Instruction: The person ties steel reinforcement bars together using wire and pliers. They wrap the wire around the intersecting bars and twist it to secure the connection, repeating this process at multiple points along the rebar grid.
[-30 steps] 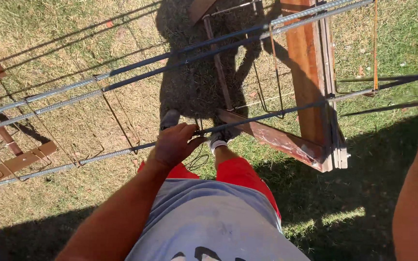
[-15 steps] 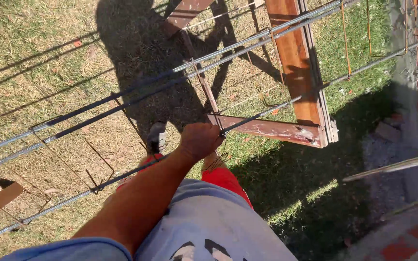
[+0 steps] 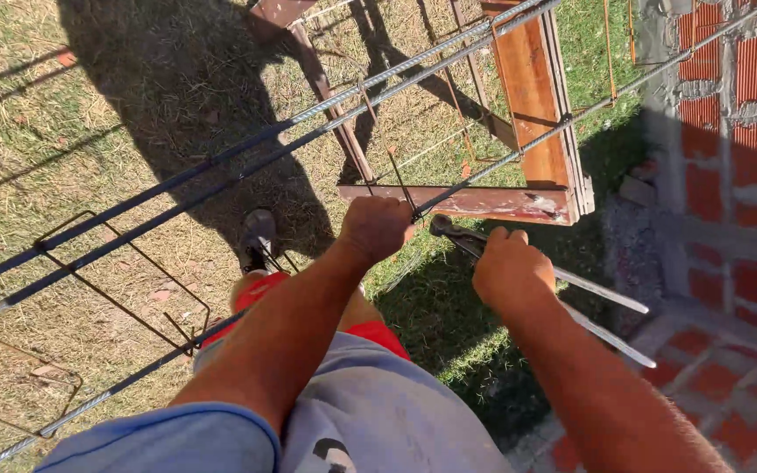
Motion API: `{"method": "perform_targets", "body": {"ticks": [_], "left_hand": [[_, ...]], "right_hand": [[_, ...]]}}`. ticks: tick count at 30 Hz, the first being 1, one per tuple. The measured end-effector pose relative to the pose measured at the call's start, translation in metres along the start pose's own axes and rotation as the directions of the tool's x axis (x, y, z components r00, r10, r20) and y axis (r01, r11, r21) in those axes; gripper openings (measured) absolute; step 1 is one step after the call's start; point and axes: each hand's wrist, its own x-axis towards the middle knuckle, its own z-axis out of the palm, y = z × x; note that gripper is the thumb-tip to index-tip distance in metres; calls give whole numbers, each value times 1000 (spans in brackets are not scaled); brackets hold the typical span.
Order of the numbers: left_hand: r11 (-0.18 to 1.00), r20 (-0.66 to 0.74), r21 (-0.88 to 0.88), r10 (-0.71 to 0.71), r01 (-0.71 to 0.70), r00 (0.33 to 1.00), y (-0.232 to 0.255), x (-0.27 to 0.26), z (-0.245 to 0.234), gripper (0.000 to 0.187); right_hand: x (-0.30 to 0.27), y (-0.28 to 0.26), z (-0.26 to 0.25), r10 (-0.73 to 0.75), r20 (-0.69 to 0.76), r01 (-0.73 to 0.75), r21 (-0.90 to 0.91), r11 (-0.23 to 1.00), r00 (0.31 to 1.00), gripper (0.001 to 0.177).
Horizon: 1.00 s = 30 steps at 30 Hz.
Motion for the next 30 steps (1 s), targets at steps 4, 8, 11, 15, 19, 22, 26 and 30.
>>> {"method": "perform_targets", "body": {"ticks": [4, 8, 11, 15, 19, 22, 26, 30], "left_hand": [[999, 20, -31, 21, -20, 1000, 0, 3, 5, 9], [997, 91, -69, 41, -34, 995, 0, 5, 0, 23], [998, 73, -58, 38, -34, 997, 1, 7, 8, 21], [995, 12, -94, 15, -14, 1000, -4, 13, 61, 11], [989, 62, -143, -18, 27, 998, -3, 19, 61, 10], [984, 152, -171, -31, 57, 988, -4, 23, 64, 11], [934, 228, -261, -188, 246, 955, 7, 25, 44, 18], [920, 153, -332, -166, 209, 974, 6, 21, 44, 19]], "right_hand": [[-5, -23, -8, 81, -84, -84, -31, 996, 993, 56], [-13, -37, -23, 102, -118, -104, -11, 995, 988, 51], [-40, -57, -53, 113, -145, -120, -40, 992, 983, 45], [-29, -54, -40, 107, -167, -121, -80, 989, 980, 44], [-43, -62, -51, 121, -123, -138, -143, 980, 985, 43], [-62, -72, -69, 78, -109, -104, -268, 958, 991, 42], [-10, -55, -8, -17, -158, -50, -410, 911, 987, 47], [-33, -65, -43, -75, -136, -19, -582, 813, 988, 32]]}}
